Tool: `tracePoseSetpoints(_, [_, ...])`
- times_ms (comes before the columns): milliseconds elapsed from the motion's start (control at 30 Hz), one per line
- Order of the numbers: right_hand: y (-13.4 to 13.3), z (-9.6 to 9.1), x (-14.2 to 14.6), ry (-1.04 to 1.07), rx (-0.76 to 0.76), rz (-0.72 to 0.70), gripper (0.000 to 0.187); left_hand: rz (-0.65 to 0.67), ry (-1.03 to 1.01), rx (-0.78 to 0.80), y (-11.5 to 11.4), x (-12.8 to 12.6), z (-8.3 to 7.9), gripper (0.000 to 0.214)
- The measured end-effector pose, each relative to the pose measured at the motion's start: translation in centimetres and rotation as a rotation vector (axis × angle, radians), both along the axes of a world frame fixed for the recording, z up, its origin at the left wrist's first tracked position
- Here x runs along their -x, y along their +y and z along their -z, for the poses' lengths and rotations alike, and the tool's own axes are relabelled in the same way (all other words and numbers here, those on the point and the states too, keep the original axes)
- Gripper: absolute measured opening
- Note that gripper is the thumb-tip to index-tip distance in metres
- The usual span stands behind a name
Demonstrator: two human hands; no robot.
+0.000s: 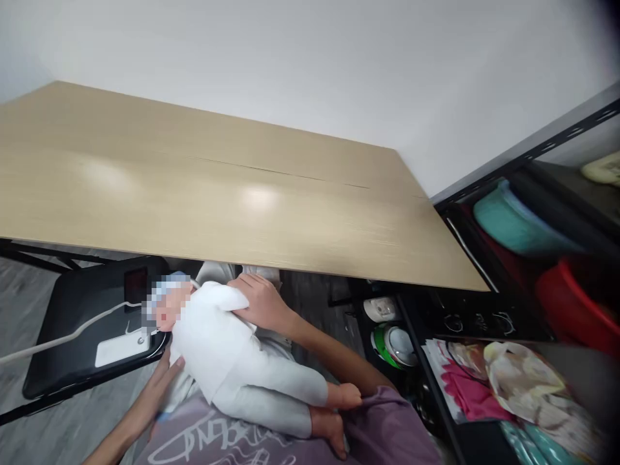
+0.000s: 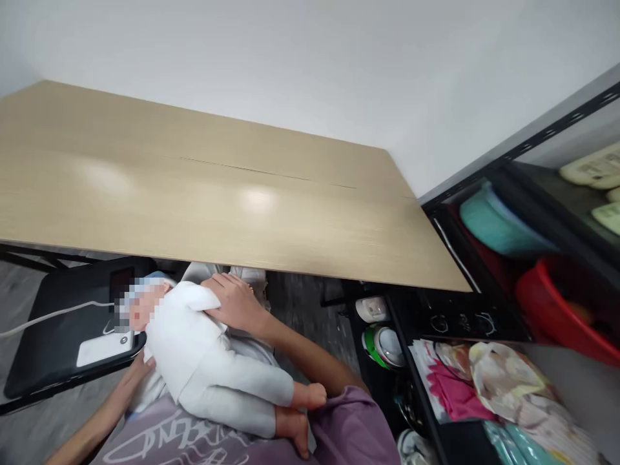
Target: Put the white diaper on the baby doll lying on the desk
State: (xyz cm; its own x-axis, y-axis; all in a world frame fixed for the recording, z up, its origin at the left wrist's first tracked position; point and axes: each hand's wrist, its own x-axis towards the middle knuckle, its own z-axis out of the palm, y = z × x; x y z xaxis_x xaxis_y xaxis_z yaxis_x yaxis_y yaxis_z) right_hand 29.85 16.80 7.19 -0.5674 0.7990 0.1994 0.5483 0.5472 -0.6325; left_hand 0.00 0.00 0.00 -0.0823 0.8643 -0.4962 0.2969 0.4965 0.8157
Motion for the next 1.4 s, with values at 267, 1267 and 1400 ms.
tracePoseSetpoints(267, [-1.6, -4.0, -3.9, 0.125, -0.112, 0.038, 0.028, 0.057, -0.042, -0.171, -0.5, -0.3, -1.9, 0.112])
tracePoseSetpoints(1267, [4.6, 2.3, -15.9, -0.028, -0.371, 0.738, 0.049, 0.481, 0.885, -0.658, 26.0, -5.3, -11.9, 0.064])
tracePoseSetpoints(1400, [7.1, 2.9, -16.0, -0.046, -0.387, 0.741, 0.052, 0.459, 0.993, -0.743, 28.1, -5.6, -10.6, 0.065])
